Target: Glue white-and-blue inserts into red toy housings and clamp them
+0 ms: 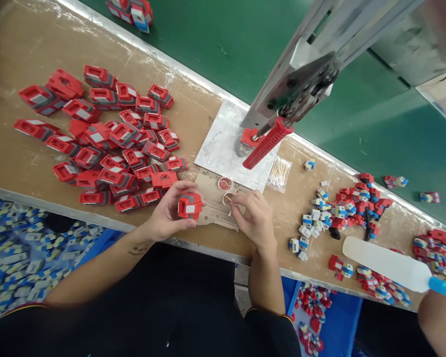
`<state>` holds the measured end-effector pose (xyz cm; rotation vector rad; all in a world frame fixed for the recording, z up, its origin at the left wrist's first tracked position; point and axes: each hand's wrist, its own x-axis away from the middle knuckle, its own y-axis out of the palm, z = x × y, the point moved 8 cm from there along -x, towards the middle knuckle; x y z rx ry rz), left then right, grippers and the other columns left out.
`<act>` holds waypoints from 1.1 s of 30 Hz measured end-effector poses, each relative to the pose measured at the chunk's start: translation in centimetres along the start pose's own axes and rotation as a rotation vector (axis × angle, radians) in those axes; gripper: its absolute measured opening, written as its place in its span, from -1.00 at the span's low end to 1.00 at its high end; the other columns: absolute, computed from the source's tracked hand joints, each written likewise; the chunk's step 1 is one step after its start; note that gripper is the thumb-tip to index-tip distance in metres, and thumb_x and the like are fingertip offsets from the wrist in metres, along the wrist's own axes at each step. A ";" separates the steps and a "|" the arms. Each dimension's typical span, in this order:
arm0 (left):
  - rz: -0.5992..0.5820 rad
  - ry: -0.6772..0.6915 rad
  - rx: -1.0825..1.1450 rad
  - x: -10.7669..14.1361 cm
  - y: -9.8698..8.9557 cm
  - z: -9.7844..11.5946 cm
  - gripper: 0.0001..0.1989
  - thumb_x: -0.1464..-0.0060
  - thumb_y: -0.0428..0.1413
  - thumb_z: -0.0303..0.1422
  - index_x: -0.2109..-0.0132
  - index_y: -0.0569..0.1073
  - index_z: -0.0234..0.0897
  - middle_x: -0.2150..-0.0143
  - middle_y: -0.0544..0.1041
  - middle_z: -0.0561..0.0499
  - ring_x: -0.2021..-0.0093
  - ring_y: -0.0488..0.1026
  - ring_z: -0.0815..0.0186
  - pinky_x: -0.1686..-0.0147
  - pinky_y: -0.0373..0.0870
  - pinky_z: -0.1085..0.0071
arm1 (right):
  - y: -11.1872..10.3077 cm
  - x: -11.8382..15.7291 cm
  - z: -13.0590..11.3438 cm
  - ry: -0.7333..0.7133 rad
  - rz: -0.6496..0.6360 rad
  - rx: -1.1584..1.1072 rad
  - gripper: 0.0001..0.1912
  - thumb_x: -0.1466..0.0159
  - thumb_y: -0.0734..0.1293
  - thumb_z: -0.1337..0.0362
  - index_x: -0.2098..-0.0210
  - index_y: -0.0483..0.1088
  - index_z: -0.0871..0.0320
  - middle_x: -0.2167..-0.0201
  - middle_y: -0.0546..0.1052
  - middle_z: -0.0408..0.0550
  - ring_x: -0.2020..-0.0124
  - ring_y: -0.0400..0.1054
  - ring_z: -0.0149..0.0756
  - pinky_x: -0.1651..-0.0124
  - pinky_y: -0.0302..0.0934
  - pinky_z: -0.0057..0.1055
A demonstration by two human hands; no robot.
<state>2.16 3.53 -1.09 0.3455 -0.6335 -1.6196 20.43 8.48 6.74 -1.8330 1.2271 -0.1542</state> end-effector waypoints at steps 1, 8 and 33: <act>-0.002 0.010 0.007 0.0 0.0 0.0 -0.40 0.08 0.56 -0.38 -0.07 0.50 -0.11 0.13 0.65 -0.02 0.29 0.59 0.31 0.35 0.50 0.50 | -0.1 0.1 0.1 0.006 0.014 0.002 -0.84 -0.38 0.42 0.40 0.21 0.55 -0.02 0.34 0.70 -0.11 0.33 0.55 -0.18 0.26 0.47 -0.19; -0.008 0.062 -0.037 -0.1 0.1 0.1 -0.40 0.06 0.54 -0.30 -0.15 0.60 -0.11 0.26 0.60 0.03 0.29 0.60 0.25 0.27 0.55 0.40 | 0.6 -0.2 0.0 -0.012 0.003 0.014 -0.86 -0.40 0.41 0.39 0.23 0.54 -0.02 0.35 0.70 -0.12 0.34 0.56 -0.19 0.28 0.46 -0.19; -0.158 0.594 -0.624 2.2 3.4 3.4 -0.71 -0.40 0.16 -0.24 -0.16 0.49 -0.24 0.02 0.72 -0.14 0.11 0.72 0.23 0.11 0.64 0.41 | 1.0 1.7 -5.4 0.035 0.401 -0.624 -0.88 -0.47 0.41 0.39 0.05 0.53 0.04 0.28 0.72 -0.11 0.22 0.72 -0.24 0.13 0.71 -0.23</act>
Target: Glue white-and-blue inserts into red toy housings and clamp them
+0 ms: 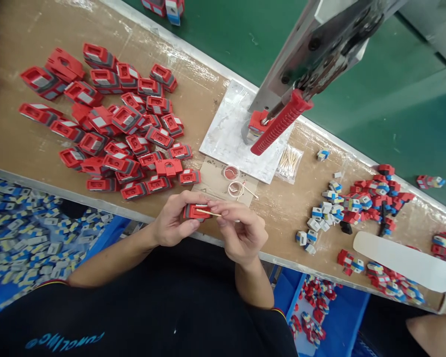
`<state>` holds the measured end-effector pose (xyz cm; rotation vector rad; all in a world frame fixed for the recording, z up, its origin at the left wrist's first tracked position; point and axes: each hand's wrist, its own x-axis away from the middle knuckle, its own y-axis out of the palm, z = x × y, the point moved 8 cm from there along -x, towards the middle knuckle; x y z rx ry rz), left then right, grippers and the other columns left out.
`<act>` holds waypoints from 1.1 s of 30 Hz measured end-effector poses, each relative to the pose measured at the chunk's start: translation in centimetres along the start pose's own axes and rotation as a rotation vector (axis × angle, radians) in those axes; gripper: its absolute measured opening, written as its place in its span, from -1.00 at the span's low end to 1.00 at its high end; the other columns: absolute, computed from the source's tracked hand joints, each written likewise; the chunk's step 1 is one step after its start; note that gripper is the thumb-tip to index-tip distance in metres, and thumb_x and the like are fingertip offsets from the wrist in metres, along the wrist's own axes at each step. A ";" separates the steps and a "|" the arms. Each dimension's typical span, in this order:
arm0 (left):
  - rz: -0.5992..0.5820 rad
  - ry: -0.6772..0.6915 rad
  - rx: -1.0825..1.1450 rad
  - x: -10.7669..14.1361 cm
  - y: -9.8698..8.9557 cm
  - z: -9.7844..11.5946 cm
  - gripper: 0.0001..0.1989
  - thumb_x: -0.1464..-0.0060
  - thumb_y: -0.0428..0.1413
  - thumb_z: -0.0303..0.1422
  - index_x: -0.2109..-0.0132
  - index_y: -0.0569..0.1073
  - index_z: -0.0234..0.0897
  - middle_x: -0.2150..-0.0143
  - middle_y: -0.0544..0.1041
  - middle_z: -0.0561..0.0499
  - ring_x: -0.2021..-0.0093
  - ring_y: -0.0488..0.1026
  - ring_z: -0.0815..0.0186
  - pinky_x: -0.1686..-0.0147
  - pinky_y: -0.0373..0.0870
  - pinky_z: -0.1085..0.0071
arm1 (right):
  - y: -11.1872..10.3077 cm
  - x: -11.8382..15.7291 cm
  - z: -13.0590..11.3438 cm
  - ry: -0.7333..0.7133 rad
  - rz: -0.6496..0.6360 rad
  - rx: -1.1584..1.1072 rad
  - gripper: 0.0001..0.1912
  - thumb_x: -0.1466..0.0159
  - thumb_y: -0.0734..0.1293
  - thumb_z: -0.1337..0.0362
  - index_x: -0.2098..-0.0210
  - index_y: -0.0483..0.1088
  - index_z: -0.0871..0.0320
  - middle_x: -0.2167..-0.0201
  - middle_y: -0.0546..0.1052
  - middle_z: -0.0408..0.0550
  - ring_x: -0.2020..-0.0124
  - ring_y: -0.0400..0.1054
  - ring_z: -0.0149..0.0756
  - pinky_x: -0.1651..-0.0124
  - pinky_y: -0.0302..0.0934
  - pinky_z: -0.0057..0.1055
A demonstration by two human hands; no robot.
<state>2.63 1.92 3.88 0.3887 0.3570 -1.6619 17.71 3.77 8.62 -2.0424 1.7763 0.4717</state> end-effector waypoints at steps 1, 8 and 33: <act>0.002 0.002 -0.011 0.0 0.0 0.0 -0.71 -0.41 0.16 -0.23 -0.16 0.49 -0.25 0.03 0.72 -0.14 0.12 0.72 0.24 0.12 0.64 0.42 | 0.0 0.0 0.0 -0.002 -0.001 -0.002 -0.86 -0.46 0.41 0.40 0.04 0.53 0.04 0.27 0.72 -0.11 0.22 0.72 -0.23 0.13 0.72 -0.23; -0.007 -0.023 -0.042 0.0 -0.1 0.0 -0.72 -0.40 0.15 -0.24 -0.15 0.48 -0.25 0.07 0.73 -0.12 0.21 0.70 0.26 0.23 0.62 0.43 | -0.1 0.4 -0.2 -0.050 -0.012 0.042 -0.76 -0.42 0.42 0.49 0.00 0.54 0.08 0.21 0.74 -0.07 0.18 0.72 -0.22 0.09 0.72 -0.23; -0.066 0.023 -0.335 -0.8 -0.5 1.4 -0.75 -0.23 0.14 -0.43 -0.06 0.47 -0.23 0.31 0.61 0.04 0.37 0.55 0.31 0.31 0.53 0.44 | -0.8 -0.7 -1.9 -0.192 -0.138 0.375 -0.72 -0.36 0.41 0.54 0.04 0.54 0.05 0.29 0.73 -0.12 0.26 0.58 -0.20 0.20 0.53 -0.20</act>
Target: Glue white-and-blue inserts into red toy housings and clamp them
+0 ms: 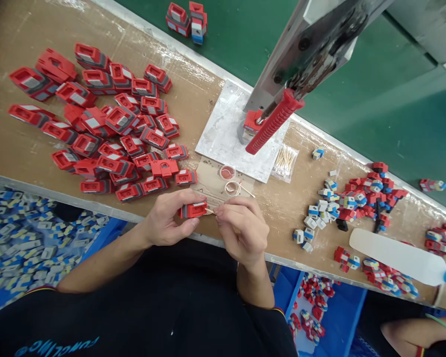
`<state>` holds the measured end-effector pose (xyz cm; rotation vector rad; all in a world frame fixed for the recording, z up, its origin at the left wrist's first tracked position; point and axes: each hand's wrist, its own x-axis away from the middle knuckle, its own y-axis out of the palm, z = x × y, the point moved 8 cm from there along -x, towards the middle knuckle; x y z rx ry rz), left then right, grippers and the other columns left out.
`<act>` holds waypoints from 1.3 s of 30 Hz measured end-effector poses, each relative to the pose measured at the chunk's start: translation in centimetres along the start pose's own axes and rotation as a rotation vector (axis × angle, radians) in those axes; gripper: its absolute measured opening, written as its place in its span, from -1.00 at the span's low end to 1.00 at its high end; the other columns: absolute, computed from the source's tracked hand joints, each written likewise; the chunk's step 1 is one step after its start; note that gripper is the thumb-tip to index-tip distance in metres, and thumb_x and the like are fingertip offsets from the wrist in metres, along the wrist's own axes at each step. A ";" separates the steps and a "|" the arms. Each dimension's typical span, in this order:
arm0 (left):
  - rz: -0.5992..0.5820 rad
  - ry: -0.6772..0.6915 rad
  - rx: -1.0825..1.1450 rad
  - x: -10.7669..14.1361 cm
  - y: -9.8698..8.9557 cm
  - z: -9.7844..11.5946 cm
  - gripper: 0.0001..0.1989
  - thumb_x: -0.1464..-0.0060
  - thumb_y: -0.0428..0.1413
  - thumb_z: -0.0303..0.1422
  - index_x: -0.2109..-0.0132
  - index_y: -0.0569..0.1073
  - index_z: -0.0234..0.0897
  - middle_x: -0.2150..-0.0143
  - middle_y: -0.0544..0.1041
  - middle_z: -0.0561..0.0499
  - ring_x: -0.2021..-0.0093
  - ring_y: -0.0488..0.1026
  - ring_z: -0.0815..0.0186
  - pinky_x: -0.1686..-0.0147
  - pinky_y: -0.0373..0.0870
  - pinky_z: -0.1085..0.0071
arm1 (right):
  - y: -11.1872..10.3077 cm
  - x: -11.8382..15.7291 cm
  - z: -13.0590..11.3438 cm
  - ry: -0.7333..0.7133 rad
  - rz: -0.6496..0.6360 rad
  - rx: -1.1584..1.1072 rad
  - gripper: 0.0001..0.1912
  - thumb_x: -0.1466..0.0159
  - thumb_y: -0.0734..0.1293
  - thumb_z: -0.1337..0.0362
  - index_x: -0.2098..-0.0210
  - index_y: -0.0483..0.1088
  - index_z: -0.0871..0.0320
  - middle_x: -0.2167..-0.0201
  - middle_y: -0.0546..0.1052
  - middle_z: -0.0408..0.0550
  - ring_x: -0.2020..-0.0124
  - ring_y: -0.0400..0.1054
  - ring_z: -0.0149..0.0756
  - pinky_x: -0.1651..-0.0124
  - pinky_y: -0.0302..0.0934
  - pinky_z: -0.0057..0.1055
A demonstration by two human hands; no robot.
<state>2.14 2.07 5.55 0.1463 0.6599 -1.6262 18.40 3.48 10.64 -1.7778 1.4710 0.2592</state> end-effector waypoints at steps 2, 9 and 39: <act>-0.013 -0.017 0.012 0.1 0.1 -0.1 -0.74 -0.22 0.14 -0.43 -0.06 0.48 -0.23 0.30 0.62 0.04 0.37 0.57 0.30 0.30 0.54 0.43 | 0.0 0.0 -0.1 -0.006 0.011 0.019 -0.71 -0.36 0.41 0.55 0.05 0.54 0.05 0.27 0.74 -0.12 0.27 0.58 -0.22 0.18 0.52 -0.21; -0.012 -0.046 0.027 0.0 0.0 -0.4 -0.76 -0.21 0.14 -0.42 -0.03 0.49 -0.23 0.29 0.63 0.04 0.36 0.58 0.32 0.29 0.54 0.45 | -0.5 0.1 0.4 0.024 -0.011 -0.025 -0.68 -0.35 0.44 0.51 0.01 0.56 0.01 0.31 0.72 -0.14 0.29 0.55 -0.20 0.27 0.47 -0.24; 0.006 -0.119 0.366 0.8 1.1 -2.0 -0.69 -0.40 0.15 -0.20 -0.16 0.53 -0.25 0.09 0.75 -0.11 0.26 0.68 0.27 0.28 0.58 0.44 | 2.0 0.6 2.0 0.298 0.148 -0.425 -0.94 -0.44 0.45 0.32 0.12 0.56 0.01 0.35 0.70 -0.14 0.25 0.72 -0.15 0.15 0.69 -0.14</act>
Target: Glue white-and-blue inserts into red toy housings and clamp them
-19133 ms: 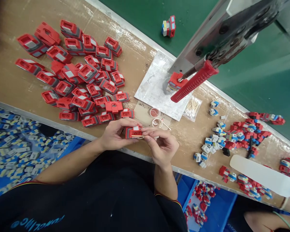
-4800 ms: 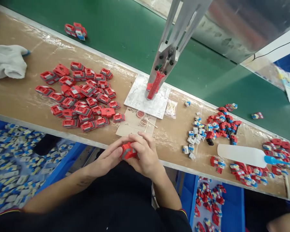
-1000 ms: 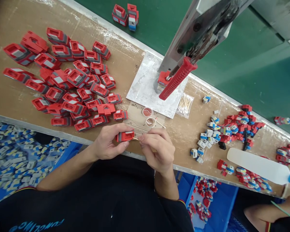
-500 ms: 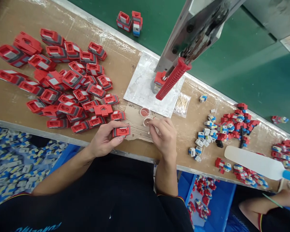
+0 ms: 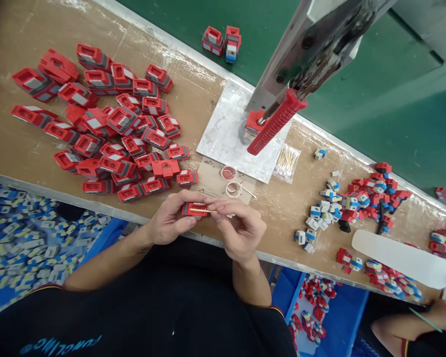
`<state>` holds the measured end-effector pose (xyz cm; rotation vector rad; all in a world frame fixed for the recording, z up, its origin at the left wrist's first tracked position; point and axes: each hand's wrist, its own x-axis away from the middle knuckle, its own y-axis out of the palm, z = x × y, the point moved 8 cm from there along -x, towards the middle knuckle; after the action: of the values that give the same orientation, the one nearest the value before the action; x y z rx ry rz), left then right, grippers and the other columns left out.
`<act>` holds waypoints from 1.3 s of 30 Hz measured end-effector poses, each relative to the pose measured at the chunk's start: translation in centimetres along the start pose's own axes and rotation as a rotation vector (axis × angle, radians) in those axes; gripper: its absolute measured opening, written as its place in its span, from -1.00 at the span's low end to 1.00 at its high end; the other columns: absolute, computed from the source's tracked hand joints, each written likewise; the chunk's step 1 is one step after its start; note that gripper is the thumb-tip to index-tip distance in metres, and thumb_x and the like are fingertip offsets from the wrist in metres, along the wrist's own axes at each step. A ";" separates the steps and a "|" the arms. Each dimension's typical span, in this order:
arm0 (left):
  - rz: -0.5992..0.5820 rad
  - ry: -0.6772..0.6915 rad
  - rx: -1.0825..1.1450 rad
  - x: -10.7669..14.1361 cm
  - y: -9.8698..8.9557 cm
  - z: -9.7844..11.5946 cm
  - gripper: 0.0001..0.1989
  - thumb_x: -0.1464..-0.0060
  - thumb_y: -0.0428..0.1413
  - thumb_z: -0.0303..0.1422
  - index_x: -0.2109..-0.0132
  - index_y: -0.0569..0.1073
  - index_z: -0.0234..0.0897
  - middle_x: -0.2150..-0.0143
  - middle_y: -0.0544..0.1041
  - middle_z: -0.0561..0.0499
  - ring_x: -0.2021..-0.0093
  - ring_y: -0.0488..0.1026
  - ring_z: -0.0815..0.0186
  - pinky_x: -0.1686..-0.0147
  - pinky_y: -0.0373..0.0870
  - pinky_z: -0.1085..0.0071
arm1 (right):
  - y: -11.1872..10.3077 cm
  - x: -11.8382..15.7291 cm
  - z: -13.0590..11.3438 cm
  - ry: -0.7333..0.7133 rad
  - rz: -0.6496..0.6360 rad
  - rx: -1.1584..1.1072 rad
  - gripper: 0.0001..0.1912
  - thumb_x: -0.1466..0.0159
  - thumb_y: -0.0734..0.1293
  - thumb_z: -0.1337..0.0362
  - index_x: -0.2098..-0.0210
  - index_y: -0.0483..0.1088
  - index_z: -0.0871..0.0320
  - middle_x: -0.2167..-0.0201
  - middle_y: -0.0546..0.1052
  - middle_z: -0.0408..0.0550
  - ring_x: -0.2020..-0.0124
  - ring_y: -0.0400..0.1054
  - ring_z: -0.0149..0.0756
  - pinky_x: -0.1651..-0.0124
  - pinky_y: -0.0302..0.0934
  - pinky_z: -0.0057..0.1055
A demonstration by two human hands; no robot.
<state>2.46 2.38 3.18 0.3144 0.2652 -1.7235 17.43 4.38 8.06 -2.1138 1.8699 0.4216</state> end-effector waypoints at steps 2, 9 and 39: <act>-0.004 0.004 0.016 0.0 0.1 0.0 -0.69 -0.40 0.15 -0.20 -0.16 0.53 -0.25 0.06 0.75 -0.12 0.25 0.69 0.27 0.27 0.58 0.44 | 0.0 0.1 0.3 0.016 0.002 -0.013 -0.93 -0.43 0.46 0.33 0.13 0.57 0.02 0.35 0.71 -0.14 0.26 0.72 -0.19 0.15 0.69 -0.19; 0.004 0.009 0.057 0.0 0.0 0.1 -0.71 -0.39 0.17 -0.25 -0.17 0.53 -0.23 0.02 0.75 -0.11 0.17 0.71 0.25 0.17 0.61 0.42 | -0.1 0.1 0.2 0.002 -0.019 0.031 -0.87 -0.41 0.46 0.40 0.12 0.59 0.03 0.32 0.73 -0.13 0.25 0.72 -0.22 0.16 0.69 -0.28; -0.074 0.161 -0.309 -0.5 0.1 2.4 -0.72 -0.28 0.13 -0.43 -0.12 0.47 -0.24 0.28 0.59 0.00 0.34 0.54 0.30 0.27 0.54 0.44 | 0.0 -0.1 -3.4 -0.275 -0.200 0.282 -0.73 -0.36 0.42 0.54 0.03 0.58 0.10 0.34 0.73 -0.09 0.23 0.74 -0.14 0.27 0.67 -0.32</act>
<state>2.46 2.03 5.58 0.2179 0.6601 -1.7011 17.52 3.07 11.19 -1.9208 1.4559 0.3574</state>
